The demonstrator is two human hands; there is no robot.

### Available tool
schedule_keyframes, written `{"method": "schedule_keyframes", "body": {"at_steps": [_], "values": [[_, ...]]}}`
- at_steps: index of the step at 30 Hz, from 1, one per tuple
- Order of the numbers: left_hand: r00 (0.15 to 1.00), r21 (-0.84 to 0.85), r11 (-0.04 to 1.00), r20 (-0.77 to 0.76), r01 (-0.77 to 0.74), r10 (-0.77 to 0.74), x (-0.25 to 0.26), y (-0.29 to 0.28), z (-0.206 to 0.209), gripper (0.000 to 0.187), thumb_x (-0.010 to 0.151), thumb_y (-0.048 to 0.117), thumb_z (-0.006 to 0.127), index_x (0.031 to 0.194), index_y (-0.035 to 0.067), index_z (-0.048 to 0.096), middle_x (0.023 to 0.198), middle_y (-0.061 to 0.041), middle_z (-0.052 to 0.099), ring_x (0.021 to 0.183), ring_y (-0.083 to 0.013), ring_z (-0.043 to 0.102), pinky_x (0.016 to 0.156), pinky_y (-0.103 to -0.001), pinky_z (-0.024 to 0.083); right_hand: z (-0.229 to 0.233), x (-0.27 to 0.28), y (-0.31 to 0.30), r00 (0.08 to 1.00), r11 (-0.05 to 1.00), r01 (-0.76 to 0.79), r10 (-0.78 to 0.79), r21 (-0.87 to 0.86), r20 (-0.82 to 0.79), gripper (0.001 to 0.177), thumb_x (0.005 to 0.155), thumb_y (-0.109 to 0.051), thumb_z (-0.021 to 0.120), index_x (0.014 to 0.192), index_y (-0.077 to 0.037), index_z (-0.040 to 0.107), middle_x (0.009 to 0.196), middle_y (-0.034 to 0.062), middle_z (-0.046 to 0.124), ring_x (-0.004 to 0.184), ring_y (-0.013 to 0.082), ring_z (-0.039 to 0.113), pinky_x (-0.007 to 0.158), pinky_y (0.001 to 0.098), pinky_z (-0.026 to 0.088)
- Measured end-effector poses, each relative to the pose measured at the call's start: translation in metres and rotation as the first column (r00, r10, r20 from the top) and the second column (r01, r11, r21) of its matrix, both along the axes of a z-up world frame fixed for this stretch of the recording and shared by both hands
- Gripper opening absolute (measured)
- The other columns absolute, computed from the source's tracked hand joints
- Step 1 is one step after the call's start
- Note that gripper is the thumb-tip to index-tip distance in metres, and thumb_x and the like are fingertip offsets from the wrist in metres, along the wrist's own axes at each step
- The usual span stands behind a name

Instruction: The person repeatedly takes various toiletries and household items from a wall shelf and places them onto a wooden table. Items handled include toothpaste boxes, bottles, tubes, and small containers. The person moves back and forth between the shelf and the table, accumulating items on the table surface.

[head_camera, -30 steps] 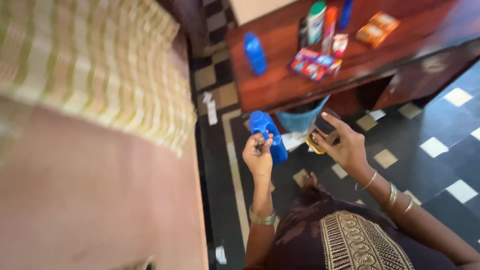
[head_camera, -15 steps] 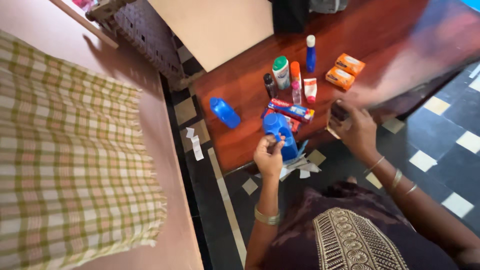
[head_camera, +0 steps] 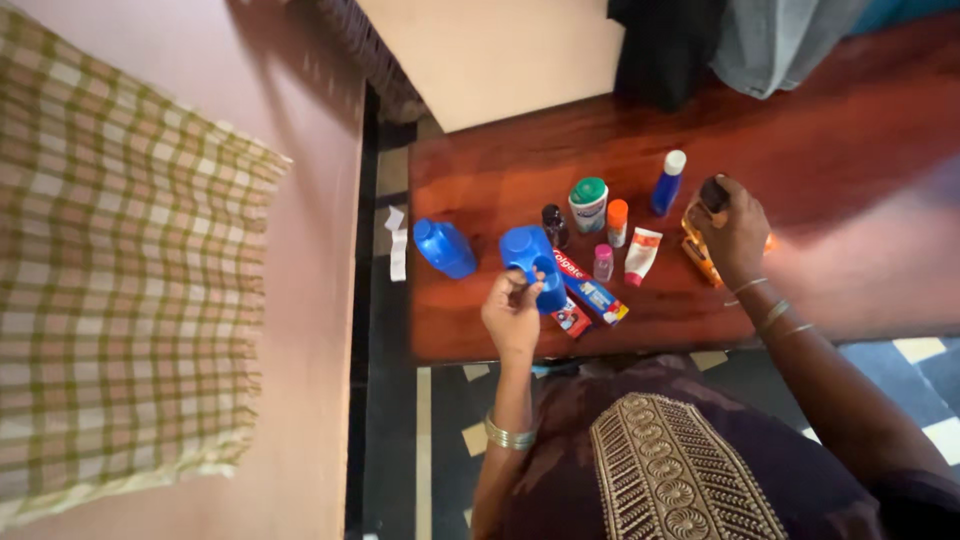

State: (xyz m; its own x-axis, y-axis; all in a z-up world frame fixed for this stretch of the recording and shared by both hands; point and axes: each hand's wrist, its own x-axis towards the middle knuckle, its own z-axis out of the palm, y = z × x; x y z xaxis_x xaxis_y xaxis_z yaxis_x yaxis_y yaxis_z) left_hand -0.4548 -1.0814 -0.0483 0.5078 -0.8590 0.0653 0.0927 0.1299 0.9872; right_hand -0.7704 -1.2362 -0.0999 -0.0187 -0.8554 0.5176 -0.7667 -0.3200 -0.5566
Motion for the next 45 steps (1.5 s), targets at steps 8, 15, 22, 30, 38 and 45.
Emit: {"method": "schedule_keyframes", "body": {"at_steps": [8,15,22,30,38,45], "values": [[0.963,0.104,0.961,0.116,-0.256,0.244,0.001,-0.026,-0.004,0.022,0.087,-0.015,0.069,0.1,0.001,0.064,0.1,-0.009,0.076,0.092,-0.0134,0.072,0.081,-0.026,0.057,-0.056,-0.02,-0.053,0.993,0.995,-0.097,0.095,-0.022,-0.064,0.055,0.094,-0.021,0.087,0.137,-0.006,0.057,0.123,0.0181,0.068,0.111,0.0398,0.064,0.093,0.0503,0.05],[0.937,-0.025,0.938,0.041,-0.345,0.346,0.019,-0.049,-0.043,0.024,0.086,-0.018,0.07,0.097,0.0,0.06,0.092,-0.002,0.063,0.096,-0.0147,0.073,0.085,-0.027,0.059,-0.05,-0.02,-0.064,0.986,0.986,-0.164,0.164,0.007,0.014,0.051,0.098,-0.026,0.088,0.134,-0.007,0.058,0.115,0.0174,0.068,0.107,0.0397,0.066,0.092,0.0487,0.054],[0.929,-0.076,0.926,-0.012,-0.37,0.37,0.045,-0.101,-0.109,0.026,0.086,-0.021,0.067,0.096,0.002,0.058,0.094,-0.002,0.065,0.096,-0.0138,0.071,0.086,-0.027,0.057,-0.018,-0.02,-0.053,0.978,0.974,-0.204,0.206,0.098,-0.014,0.067,0.103,-0.032,0.084,0.15,0.0,0.049,0.133,0.0234,0.064,0.118,0.0435,0.064,0.099,0.0513,0.052],[0.93,-0.174,0.914,-0.053,-0.367,0.363,0.051,-0.141,-0.167,0.03,0.086,-0.025,0.064,0.098,0.002,0.06,0.098,-0.004,0.067,0.097,-0.0132,0.068,0.09,-0.029,0.057,0.009,-0.025,-0.046,0.987,0.985,-0.155,0.158,0.081,-0.03,0.067,0.113,-0.024,0.066,0.16,0.007,0.031,0.162,0.026,0.043,0.156,0.0428,0.037,0.131,0.0569,0.025],[0.915,-0.165,0.903,-0.147,-0.397,0.376,0.042,-0.153,-0.176,0.03,0.084,-0.025,0.063,0.1,0.001,0.062,0.098,-0.004,0.067,0.096,-0.0147,0.068,0.088,-0.029,0.058,0.031,-0.029,-0.039,0.983,0.984,-0.177,0.176,0.007,0.057,0.053,0.115,-0.02,0.06,0.157,0.005,0.039,0.159,0.0246,0.047,0.149,0.0409,0.039,0.127,0.0533,0.028],[0.891,-0.146,0.887,0.065,-0.438,0.45,0.042,-0.145,-0.173,0.027,0.088,-0.022,0.07,0.105,-0.002,0.065,0.098,-0.004,0.066,0.095,-0.015,0.065,0.088,-0.03,0.057,0.043,-0.015,-0.026,0.976,0.978,-0.207,0.209,-0.028,0.056,0.042,0.113,-0.014,0.057,0.149,0.003,0.045,0.156,0.0205,0.052,0.145,0.0383,0.042,0.124,0.0521,0.03]]}}
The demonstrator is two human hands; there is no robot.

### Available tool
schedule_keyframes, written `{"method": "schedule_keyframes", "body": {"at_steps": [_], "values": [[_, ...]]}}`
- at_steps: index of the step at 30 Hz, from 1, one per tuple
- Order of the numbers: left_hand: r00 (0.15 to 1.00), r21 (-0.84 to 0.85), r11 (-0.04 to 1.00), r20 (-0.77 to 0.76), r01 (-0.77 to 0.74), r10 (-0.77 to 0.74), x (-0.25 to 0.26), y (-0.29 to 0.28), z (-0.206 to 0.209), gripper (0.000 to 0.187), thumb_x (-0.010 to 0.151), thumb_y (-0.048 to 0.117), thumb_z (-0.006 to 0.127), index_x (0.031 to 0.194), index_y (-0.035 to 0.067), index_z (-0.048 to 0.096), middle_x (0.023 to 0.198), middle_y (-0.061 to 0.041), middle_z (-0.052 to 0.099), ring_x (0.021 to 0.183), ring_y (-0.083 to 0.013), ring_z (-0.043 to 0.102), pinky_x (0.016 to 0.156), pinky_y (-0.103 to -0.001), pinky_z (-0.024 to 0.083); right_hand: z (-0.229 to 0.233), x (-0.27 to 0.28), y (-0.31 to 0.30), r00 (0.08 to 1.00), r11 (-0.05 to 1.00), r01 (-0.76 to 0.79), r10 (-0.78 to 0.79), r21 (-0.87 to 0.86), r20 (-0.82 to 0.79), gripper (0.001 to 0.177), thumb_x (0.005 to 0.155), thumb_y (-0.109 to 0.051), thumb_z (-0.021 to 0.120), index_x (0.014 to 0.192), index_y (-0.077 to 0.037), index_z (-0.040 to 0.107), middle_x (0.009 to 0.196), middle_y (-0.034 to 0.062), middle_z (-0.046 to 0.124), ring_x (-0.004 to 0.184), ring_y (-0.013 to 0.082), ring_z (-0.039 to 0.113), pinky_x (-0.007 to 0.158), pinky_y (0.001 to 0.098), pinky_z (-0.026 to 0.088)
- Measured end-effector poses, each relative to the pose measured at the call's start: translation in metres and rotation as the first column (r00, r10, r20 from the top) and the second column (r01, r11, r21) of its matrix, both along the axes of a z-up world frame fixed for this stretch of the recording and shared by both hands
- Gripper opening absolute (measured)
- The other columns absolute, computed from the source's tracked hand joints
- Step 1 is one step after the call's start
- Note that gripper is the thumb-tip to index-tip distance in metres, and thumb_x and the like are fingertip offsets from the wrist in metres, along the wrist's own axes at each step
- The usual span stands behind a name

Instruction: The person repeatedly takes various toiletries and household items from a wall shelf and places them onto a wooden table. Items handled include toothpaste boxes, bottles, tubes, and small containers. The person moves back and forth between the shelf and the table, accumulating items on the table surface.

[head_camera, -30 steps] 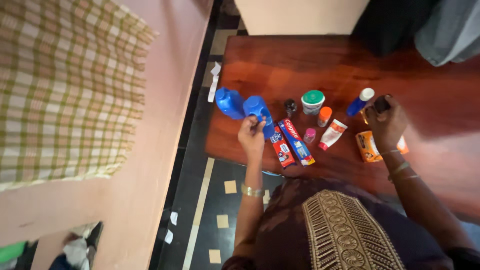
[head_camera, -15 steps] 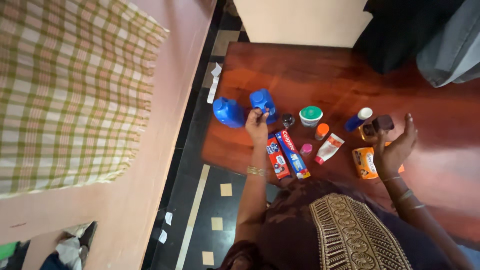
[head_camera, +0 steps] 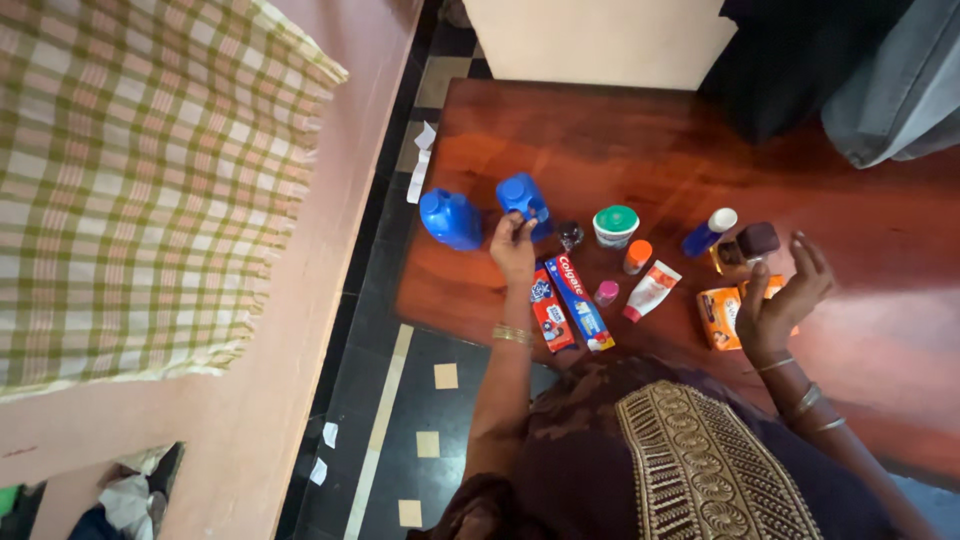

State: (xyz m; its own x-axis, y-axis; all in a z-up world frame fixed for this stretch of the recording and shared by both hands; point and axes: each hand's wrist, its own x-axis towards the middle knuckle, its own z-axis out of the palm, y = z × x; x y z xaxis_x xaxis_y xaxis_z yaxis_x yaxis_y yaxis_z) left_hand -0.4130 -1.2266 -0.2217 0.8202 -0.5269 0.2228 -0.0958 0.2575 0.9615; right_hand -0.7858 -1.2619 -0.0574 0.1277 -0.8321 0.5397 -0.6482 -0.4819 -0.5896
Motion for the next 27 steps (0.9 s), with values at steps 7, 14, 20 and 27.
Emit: {"method": "schedule_keyframes", "body": {"at_steps": [7,14,20,27], "values": [[0.997,0.238,0.971,0.073,0.011,-0.03,-0.011,0.029,0.049,0.025,0.093,-0.007,0.07,0.118,-0.004,0.066,0.111,-0.011,0.072,0.101,-0.0154,0.068,0.091,-0.03,0.058,0.022,0.038,0.03,0.988,0.988,-0.153,0.153,-0.016,0.007,0.027,0.111,-0.012,0.057,0.136,-0.001,0.055,0.146,0.0181,0.057,0.135,0.0352,0.048,0.116,0.0506,0.032],[0.93,0.409,0.901,0.367,-0.142,-0.02,-0.035,0.114,0.128,0.039,0.095,0.013,0.072,0.13,0.0,0.06,0.125,-0.019,0.067,0.116,-0.0349,0.063,0.1,-0.044,0.051,0.057,0.104,0.066,0.911,0.912,-0.409,0.407,0.022,0.071,0.02,0.109,-0.015,0.056,0.123,-0.004,0.066,0.136,0.0142,0.06,0.127,0.0333,0.051,0.112,0.0474,0.035],[0.876,0.505,0.828,0.482,-0.243,-0.036,-0.011,0.203,0.164,0.045,0.095,0.022,0.072,0.133,0.004,0.058,0.128,-0.024,0.061,0.121,-0.0443,0.055,0.104,-0.05,0.046,0.087,0.185,0.129,0.768,0.772,-0.635,0.629,0.019,0.121,0.016,0.107,-0.013,0.059,0.114,-0.005,0.07,0.131,0.0106,0.063,0.121,0.031,0.053,0.107,0.0452,0.039],[0.839,0.499,0.747,0.525,-0.439,0.143,0.036,0.369,0.198,0.044,0.093,0.017,0.072,0.133,0.005,0.057,0.135,-0.02,0.061,0.129,-0.0426,0.053,0.107,-0.049,0.043,0.103,0.291,0.274,0.566,0.581,-0.814,0.797,-0.007,0.212,0.013,0.104,-0.012,0.062,0.108,-0.005,0.072,0.125,0.0093,0.067,0.117,0.0288,0.059,0.103,0.0409,0.045]]}}
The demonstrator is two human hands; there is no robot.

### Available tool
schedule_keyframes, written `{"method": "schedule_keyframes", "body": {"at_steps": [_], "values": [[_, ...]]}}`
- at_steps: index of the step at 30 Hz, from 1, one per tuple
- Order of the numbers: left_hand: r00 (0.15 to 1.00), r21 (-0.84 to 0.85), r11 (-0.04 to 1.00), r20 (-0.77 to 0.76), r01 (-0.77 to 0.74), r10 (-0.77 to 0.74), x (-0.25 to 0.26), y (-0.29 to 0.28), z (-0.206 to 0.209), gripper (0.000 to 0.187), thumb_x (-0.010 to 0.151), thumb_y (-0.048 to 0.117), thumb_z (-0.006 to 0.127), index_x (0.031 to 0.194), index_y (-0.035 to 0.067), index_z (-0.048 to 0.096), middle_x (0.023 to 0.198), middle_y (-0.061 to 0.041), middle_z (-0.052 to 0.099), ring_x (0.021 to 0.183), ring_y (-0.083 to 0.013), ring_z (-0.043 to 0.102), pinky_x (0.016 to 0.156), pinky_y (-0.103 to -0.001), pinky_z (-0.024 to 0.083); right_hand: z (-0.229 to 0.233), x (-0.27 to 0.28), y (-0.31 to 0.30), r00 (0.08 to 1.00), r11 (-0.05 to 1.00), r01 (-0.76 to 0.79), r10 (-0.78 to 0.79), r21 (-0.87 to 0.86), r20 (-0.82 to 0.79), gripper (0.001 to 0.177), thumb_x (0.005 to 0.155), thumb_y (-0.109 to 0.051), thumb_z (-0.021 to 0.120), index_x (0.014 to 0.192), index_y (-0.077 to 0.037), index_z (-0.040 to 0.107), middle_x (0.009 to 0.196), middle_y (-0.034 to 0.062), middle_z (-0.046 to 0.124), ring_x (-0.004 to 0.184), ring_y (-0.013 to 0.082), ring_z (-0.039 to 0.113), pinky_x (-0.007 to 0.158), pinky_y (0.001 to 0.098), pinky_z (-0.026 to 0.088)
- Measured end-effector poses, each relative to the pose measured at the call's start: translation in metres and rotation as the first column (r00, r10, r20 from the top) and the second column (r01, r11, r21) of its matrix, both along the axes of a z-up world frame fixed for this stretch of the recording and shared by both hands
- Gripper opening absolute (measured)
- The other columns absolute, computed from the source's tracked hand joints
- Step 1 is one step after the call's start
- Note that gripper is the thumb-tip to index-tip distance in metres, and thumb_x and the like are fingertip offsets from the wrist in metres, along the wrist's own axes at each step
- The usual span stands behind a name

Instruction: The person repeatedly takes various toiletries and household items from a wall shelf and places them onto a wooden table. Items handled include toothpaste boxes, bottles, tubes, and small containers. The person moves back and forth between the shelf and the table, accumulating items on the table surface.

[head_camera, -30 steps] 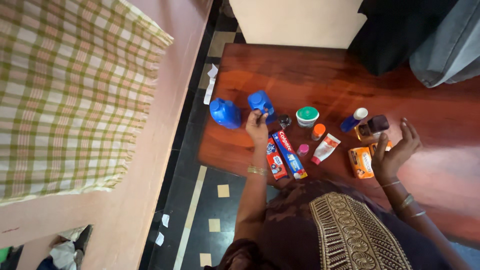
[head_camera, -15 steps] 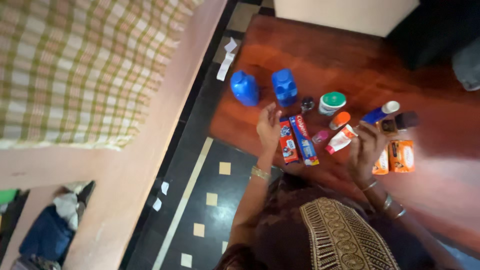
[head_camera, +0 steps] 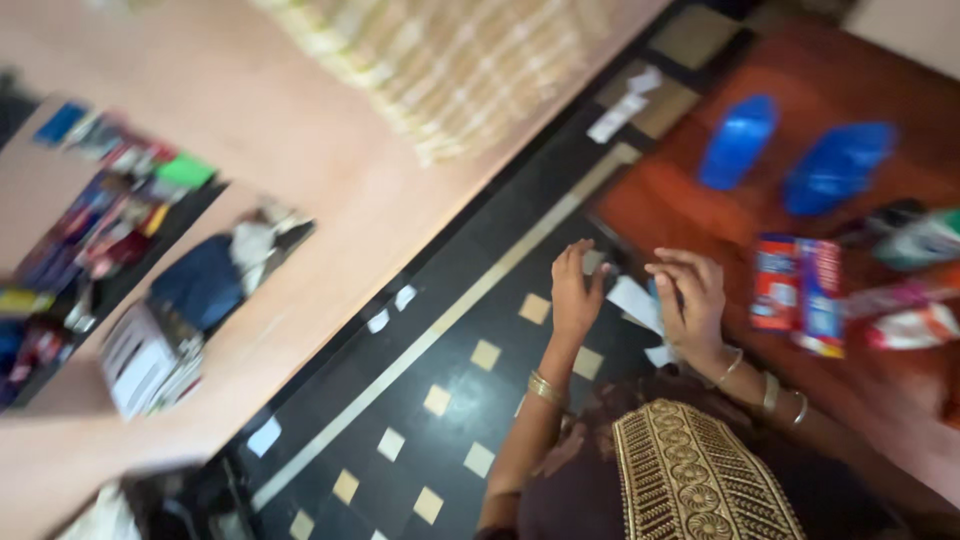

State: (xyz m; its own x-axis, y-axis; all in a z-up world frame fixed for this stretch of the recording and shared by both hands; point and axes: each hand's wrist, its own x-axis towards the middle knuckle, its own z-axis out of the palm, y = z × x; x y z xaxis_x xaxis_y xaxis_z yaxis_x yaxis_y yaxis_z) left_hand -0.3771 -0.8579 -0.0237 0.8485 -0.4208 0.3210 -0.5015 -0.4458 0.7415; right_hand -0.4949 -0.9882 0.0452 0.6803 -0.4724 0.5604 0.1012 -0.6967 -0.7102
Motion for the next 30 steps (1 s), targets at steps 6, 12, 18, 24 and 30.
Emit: {"method": "schedule_keyframes", "body": {"at_steps": [6,12,18,24,30], "values": [[0.945,0.005,0.962,-0.189,-0.272,0.267,0.036,0.168,0.013,0.044,0.094,0.023,0.072,0.134,0.009,0.058,0.135,-0.014,0.061,0.124,-0.0357,0.057,0.098,-0.042,0.051,-0.006,0.079,0.139,0.959,0.958,-0.284,0.284,0.032,0.007,0.014,0.105,-0.012,0.063,0.108,-0.004,0.073,0.12,0.008,0.068,0.113,0.0265,0.063,0.102,0.0397,0.047],[0.846,-0.016,0.846,-0.007,-0.533,0.533,0.044,0.307,0.008,0.043,0.092,0.022,0.076,0.13,0.008,0.061,0.13,-0.016,0.065,0.124,-0.0374,0.059,0.105,-0.045,0.047,-0.01,0.136,0.266,0.841,0.839,-0.54,0.541,0.066,0.01,0.013,0.105,-0.013,0.063,0.107,-0.005,0.073,0.118,0.0075,0.069,0.112,0.0257,0.065,0.1,0.0389,0.049],[0.709,-0.001,0.713,-0.117,-0.701,0.696,0.05,0.403,0.0,0.039,0.092,0.023,0.075,0.127,0.011,0.065,0.126,-0.013,0.067,0.119,-0.0359,0.06,0.102,-0.044,0.047,-0.02,0.19,0.366,0.709,0.707,-0.703,0.705,0.075,0.003,0.012,0.106,-0.012,0.064,0.107,-0.004,0.073,0.117,0.0087,0.068,0.112,0.0278,0.065,0.098,0.0393,0.051],[0.659,0.009,0.664,-0.112,-0.748,0.744,0.101,0.502,0.007,0.041,0.089,0.023,0.076,0.126,0.01,0.064,0.123,-0.013,0.066,0.113,-0.036,0.06,0.098,-0.044,0.049,-0.031,0.271,0.476,0.574,0.571,-0.816,0.819,0.087,0.016,0.012,0.106,-0.011,0.064,0.104,-0.003,0.073,0.114,0.01,0.07,0.108,0.0284,0.067,0.095,0.0395,0.052],[0.549,-0.058,0.548,-0.007,-0.834,0.836,0.172,0.604,0.025,0.037,0.092,0.023,0.074,0.126,0.011,0.065,0.12,-0.014,0.067,0.115,-0.0368,0.062,0.1,-0.044,0.049,-0.013,0.375,0.591,0.459,0.435,-0.879,0.883,0.195,0.098,0.012,0.109,-0.01,0.062,0.107,0.001,0.068,0.115,0.0141,0.068,0.107,0.0272,0.069,0.092,0.0362,0.055]]}}
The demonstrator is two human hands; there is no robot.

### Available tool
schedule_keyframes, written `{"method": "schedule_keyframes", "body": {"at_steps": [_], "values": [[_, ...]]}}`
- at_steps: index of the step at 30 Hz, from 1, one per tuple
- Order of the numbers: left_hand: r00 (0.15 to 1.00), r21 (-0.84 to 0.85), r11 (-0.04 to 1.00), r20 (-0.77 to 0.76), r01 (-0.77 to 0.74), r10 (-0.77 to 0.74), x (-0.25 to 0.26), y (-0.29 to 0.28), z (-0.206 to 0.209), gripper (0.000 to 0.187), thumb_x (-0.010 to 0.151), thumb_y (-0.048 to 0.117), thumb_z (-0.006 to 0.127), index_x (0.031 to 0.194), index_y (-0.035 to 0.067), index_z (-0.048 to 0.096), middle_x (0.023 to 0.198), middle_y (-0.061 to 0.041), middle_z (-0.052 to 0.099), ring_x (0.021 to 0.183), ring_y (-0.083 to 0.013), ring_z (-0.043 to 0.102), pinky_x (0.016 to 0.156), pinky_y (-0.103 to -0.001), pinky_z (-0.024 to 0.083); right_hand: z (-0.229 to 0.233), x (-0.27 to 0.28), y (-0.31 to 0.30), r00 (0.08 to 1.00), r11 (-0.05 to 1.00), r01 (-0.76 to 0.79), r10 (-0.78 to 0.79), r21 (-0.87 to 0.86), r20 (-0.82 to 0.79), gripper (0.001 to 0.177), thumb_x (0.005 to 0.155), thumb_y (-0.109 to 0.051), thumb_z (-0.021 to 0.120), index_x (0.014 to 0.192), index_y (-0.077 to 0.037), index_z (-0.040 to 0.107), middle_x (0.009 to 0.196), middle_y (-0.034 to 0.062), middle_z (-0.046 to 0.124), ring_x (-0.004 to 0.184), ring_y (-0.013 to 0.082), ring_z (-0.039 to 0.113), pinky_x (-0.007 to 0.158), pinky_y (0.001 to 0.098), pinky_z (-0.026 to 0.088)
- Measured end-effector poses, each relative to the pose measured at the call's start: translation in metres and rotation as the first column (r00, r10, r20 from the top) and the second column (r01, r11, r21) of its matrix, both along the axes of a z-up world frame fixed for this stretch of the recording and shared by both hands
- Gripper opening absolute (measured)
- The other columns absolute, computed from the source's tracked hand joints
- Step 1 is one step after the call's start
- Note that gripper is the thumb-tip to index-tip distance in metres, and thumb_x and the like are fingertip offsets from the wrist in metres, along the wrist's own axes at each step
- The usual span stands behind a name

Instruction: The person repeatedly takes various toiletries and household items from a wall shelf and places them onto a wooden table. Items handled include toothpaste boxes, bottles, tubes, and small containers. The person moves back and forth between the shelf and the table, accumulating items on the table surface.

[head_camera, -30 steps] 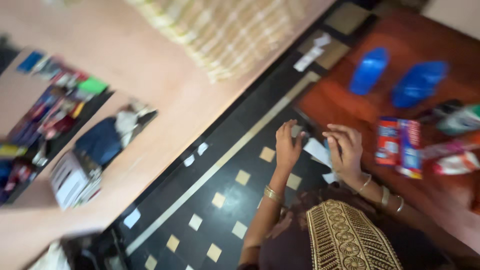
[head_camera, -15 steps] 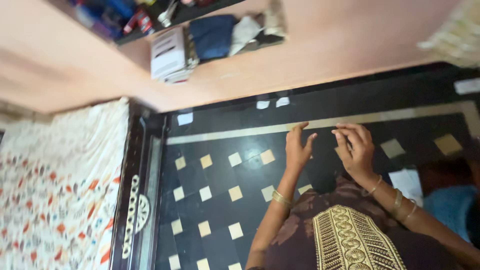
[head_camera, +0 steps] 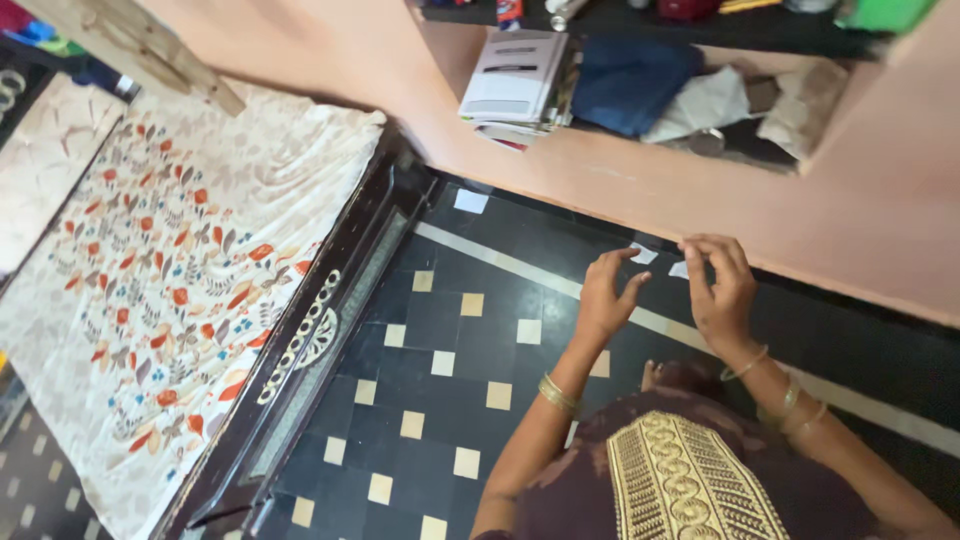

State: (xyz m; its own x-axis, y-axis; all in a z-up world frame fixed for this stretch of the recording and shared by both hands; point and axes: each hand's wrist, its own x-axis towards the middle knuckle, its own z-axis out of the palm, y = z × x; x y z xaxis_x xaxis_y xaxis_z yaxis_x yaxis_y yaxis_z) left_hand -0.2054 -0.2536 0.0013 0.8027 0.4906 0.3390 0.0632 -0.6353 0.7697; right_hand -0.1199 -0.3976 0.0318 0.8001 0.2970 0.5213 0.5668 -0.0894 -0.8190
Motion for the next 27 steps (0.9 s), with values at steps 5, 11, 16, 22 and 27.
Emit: {"method": "schedule_keyframes", "body": {"at_steps": [5,11,16,22,27], "values": [[0.995,-0.043,0.995,-0.046,-0.096,0.094,0.041,0.056,-0.004,0.038,0.091,0.024,0.075,0.125,0.01,0.066,0.122,-0.014,0.068,0.117,-0.0367,0.061,0.101,-0.044,0.048,0.002,0.065,0.068,0.995,0.995,-0.101,0.101,-0.023,0.016,0.011,0.108,-0.008,0.063,0.108,0.001,0.068,0.114,0.0145,0.067,0.107,0.0276,0.068,0.091,0.0365,0.054],[0.992,-0.105,0.988,-0.054,-0.116,0.111,0.08,0.113,-0.023,0.039,0.089,0.024,0.076,0.124,0.009,0.067,0.123,-0.014,0.068,0.119,-0.0355,0.062,0.103,-0.043,0.048,-0.004,0.115,0.148,0.98,0.973,-0.191,0.197,-0.129,0.032,0.017,0.102,-0.013,0.068,0.115,-0.001,0.065,0.116,0.0135,0.066,0.105,0.0283,0.068,0.089,0.0368,0.055],[0.995,-0.123,0.987,0.005,-0.099,0.1,0.126,0.182,-0.051,0.042,0.09,0.022,0.077,0.128,0.01,0.065,0.122,-0.014,0.067,0.118,-0.0339,0.063,0.101,-0.042,0.05,-0.02,0.153,0.214,0.964,0.906,-0.259,0.263,-0.335,-0.035,0.046,0.094,-0.025,0.073,0.13,-0.003,0.056,0.128,0.0178,0.059,0.108,0.0337,0.065,0.091,0.0439,0.053],[0.999,-0.237,0.971,0.014,-0.026,0.031,0.198,0.282,-0.047,0.047,0.089,0.021,0.078,0.132,0.01,0.063,0.121,-0.015,0.064,0.111,-0.0298,0.064,0.09,-0.04,0.053,-0.029,0.227,0.321,0.977,0.87,-0.064,0.154,-0.489,0.148,0.075,0.089,-0.036,0.078,0.145,0.0,0.043,0.139,0.0305,0.048,0.121,0.0494,0.055,0.098,0.0506,0.05],[0.997,-0.251,0.968,0.068,-0.008,0.026,0.239,0.366,-0.04,0.047,0.091,0.024,0.078,0.133,0.009,0.062,0.124,-0.013,0.064,0.115,-0.0288,0.065,0.094,-0.04,0.053,-0.032,0.286,0.405,0.986,0.874,0.093,-0.015,-0.476,0.165,0.077,0.087,-0.036,0.08,0.15,-0.007,0.047,0.141,0.0345,0.045,0.125,0.0543,0.05,0.101,0.0539,0.049]]}}
